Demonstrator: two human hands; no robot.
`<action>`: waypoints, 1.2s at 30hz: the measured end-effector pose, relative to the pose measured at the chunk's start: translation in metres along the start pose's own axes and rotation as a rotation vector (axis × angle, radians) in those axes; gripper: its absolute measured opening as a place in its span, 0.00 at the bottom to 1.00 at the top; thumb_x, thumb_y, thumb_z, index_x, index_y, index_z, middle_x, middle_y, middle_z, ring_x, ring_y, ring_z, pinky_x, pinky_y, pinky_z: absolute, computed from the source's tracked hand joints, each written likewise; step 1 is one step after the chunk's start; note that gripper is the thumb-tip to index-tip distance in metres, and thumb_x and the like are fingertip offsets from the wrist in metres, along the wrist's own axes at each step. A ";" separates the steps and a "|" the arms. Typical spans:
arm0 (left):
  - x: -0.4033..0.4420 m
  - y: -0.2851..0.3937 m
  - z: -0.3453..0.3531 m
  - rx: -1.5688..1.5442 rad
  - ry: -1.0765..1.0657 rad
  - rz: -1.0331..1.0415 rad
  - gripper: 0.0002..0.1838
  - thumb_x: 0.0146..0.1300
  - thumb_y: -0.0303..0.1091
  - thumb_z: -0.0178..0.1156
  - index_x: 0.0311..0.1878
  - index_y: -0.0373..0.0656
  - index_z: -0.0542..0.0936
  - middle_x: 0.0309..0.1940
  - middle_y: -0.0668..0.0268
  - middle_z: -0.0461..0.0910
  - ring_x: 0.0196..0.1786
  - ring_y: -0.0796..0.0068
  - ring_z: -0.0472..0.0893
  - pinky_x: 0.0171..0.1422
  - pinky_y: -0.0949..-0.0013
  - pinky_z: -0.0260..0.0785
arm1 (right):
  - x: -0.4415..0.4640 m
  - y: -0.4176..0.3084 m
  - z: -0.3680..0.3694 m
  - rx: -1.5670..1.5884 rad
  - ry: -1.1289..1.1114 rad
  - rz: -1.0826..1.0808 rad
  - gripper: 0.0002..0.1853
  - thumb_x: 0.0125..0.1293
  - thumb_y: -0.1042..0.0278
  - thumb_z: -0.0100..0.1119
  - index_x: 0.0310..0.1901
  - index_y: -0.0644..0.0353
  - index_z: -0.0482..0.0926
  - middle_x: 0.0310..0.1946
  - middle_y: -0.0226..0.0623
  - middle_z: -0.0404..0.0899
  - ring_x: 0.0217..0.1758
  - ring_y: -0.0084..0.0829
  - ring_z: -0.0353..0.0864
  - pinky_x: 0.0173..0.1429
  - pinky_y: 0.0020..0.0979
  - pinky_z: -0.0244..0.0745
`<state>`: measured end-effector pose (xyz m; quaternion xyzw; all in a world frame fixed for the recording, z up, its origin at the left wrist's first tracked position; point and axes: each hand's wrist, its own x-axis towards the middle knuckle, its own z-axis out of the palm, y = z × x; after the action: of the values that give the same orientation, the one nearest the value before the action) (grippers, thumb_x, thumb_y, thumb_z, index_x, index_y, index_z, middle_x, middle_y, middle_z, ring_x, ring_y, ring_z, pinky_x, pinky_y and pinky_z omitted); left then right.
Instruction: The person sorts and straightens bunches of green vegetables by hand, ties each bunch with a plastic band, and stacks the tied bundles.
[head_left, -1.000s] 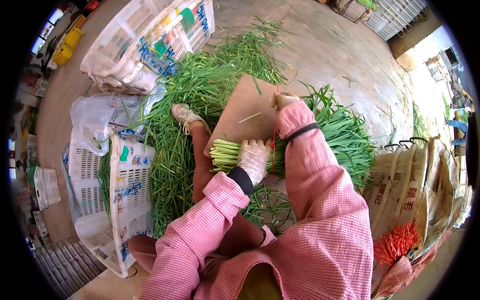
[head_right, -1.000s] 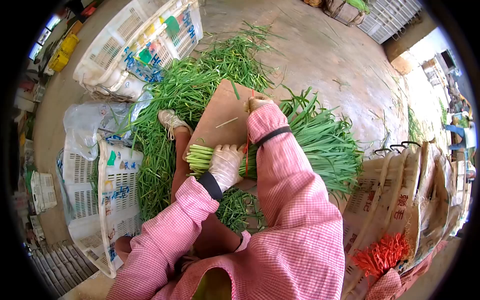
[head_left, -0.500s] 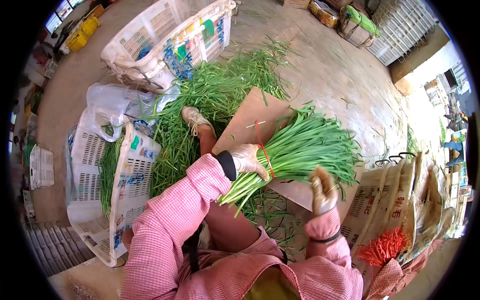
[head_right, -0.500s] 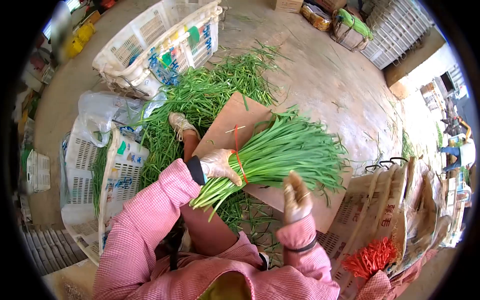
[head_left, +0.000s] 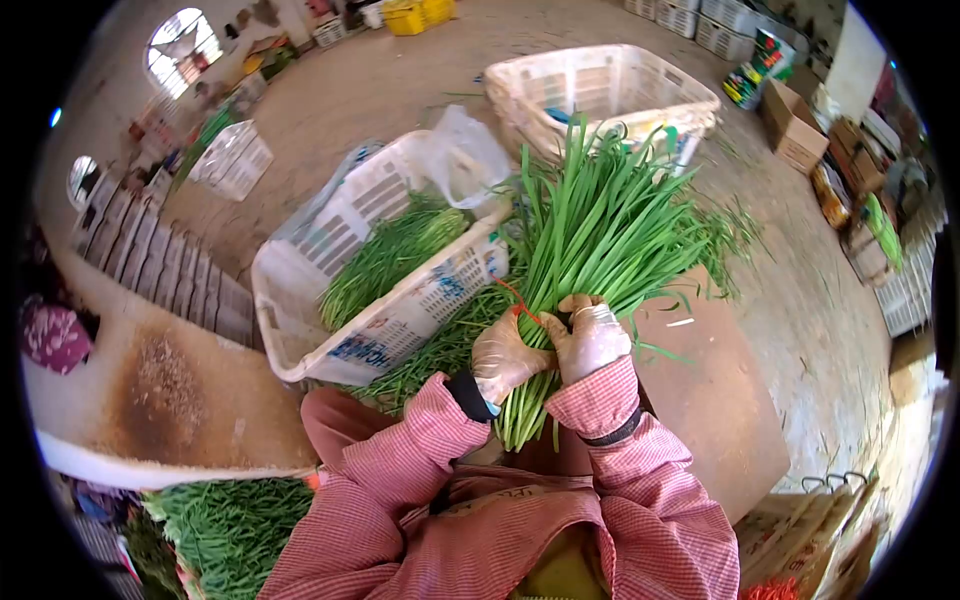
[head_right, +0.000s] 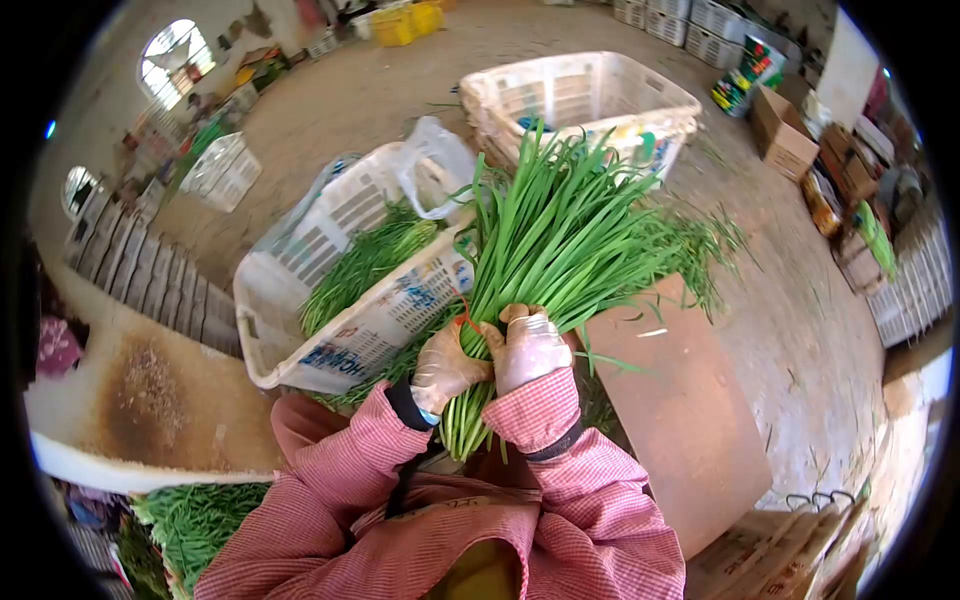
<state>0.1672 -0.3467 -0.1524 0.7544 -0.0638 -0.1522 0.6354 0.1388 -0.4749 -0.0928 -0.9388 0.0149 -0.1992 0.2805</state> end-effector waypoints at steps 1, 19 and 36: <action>-0.016 0.014 -0.011 0.382 0.174 -0.022 0.29 0.47 0.29 0.64 0.53 0.39 0.66 0.48 0.62 0.73 0.48 0.74 0.73 0.52 0.70 0.66 | 0.003 -0.011 0.015 0.027 -0.016 -0.052 0.14 0.51 0.61 0.64 0.35 0.61 0.76 0.26 0.37 0.74 0.26 0.30 0.75 0.30 0.27 0.70; -0.167 -0.005 -0.203 -0.815 0.289 -0.035 0.26 0.53 0.32 0.61 0.55 0.39 0.66 0.42 0.61 0.76 0.42 0.69 0.77 0.47 0.65 0.72 | -0.007 -0.133 0.090 0.753 -1.162 -0.050 0.20 0.60 0.64 0.53 0.51 0.69 0.69 0.34 0.43 0.77 0.26 0.26 0.71 0.29 0.26 0.70; -0.236 -0.002 -0.220 -1.120 0.051 -0.269 0.29 0.55 0.46 0.55 0.55 0.35 0.68 0.44 0.51 0.76 0.41 0.59 0.78 0.48 0.58 0.72 | 0.007 -0.202 0.092 0.154 -0.377 -0.720 0.11 0.46 0.58 0.64 0.31 0.52 0.81 0.63 0.38 0.58 0.68 0.44 0.46 0.66 0.43 0.48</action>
<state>0.0124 -0.0716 -0.0872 0.3079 0.1387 -0.2240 0.9142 0.1635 -0.2585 -0.0527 -0.8804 -0.3811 -0.1096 0.2601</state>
